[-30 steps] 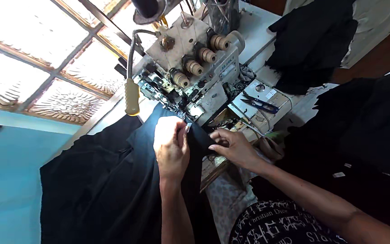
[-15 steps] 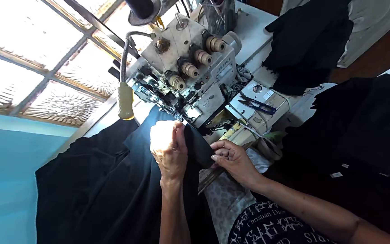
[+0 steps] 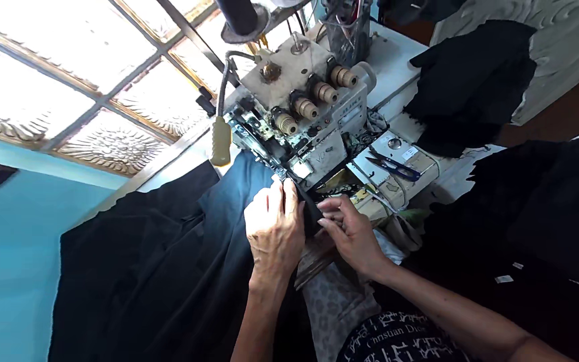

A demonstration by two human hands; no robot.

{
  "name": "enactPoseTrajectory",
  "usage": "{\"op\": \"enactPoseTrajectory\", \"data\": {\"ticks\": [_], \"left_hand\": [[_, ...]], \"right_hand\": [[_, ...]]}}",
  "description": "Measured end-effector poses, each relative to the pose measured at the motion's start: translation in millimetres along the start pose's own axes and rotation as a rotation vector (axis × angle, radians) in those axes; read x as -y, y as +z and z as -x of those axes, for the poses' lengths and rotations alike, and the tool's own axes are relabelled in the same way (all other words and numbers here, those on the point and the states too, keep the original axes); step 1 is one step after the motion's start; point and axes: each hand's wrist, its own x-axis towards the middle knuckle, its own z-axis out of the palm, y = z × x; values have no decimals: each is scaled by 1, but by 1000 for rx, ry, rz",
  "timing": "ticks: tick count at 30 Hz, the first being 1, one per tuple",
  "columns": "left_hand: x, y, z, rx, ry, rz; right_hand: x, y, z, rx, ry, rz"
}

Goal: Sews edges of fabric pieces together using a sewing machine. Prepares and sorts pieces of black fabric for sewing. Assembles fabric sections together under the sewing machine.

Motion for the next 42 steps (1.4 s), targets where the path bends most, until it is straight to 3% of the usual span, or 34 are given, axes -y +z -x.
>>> {"op": "enactPoseTrajectory", "data": {"ticks": [6,10,14,18,25,28,32,36,42], "left_hand": [[-3,-12,8,-12,-34,28],[19,-12,4,66,-91,236],[41,2,-3,82,-174,369],[47,8,-5,16,-180,288],[23,-6,10,24,-361,120],[13,-11,21,-15,-407,109],[7,-8,29,-7,-423,105],[-2,4,40,-6,-448,59],[-8,8,42,-22,-505,90]], "right_hand": [[1,12,-37,-52,-407,550],[12,14,-45,-50,-512,837],[11,9,-43,-59,-551,911],[6,-22,-33,-73,-454,909],[-24,-97,-41,-30,47,1082],[-26,-100,-44,12,65,1119],[-33,-107,-53,-41,-57,1137],[2,-91,-48,-39,-94,972],[70,-21,-57,285,-129,939]]}}
